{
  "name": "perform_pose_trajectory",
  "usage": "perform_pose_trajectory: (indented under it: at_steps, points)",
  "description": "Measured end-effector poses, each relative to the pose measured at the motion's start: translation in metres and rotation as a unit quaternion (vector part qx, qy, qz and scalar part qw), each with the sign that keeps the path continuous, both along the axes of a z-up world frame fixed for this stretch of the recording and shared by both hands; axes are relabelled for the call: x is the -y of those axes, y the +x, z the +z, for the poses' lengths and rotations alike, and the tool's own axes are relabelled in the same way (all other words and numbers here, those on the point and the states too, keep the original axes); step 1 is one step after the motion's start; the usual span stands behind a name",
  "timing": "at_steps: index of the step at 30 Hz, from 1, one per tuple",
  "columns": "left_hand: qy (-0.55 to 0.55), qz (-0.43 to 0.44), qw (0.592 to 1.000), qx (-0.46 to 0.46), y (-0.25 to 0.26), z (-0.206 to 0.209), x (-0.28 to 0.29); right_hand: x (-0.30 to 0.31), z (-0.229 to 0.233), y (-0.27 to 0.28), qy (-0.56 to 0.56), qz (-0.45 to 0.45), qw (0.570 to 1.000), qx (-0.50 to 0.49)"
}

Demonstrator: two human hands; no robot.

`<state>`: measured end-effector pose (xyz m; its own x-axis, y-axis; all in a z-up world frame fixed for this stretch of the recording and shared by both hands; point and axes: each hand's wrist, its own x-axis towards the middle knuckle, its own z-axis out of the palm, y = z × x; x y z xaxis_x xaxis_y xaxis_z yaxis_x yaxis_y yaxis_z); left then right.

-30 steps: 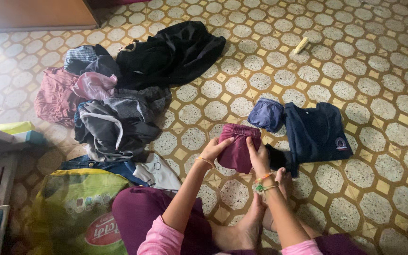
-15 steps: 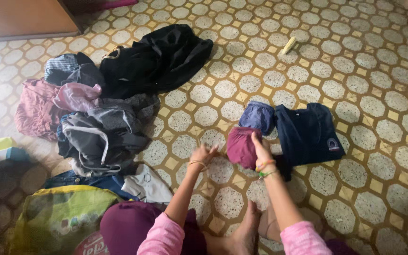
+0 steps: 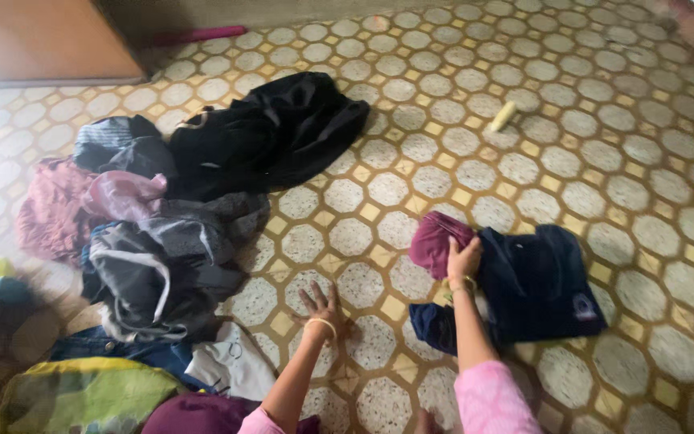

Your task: The person sits on the floor and folds several pieces of clothing from a pile, including shirts, socks, and undergarments, placing them into neat stacks on the tiled floor.

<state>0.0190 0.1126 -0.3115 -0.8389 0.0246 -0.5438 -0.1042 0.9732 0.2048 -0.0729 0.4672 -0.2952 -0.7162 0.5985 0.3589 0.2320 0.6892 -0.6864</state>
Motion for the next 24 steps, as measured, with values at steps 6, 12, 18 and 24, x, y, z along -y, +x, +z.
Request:
perform_pose_trajectory:
  at_steps: [6,12,18,24]
  points:
    - [-0.001,-0.006,1.000,-0.005,0.004,0.019,-0.002,0.045,0.036,0.031,0.127,0.059,0.990,-0.036]
    - [0.012,-0.001,1.000,-0.014,0.010,0.026,0.000,0.065,0.047,0.010,0.354,0.268,0.884,0.149]
    - [0.019,0.005,1.000,-0.004,0.008,0.025,0.001,0.009,0.029,-0.013,0.287,0.214,0.922,0.147]
    - [0.014,-0.010,1.000,-0.012,0.012,0.032,0.001,0.012,0.016,-0.019,0.347,0.238,0.878,0.229]
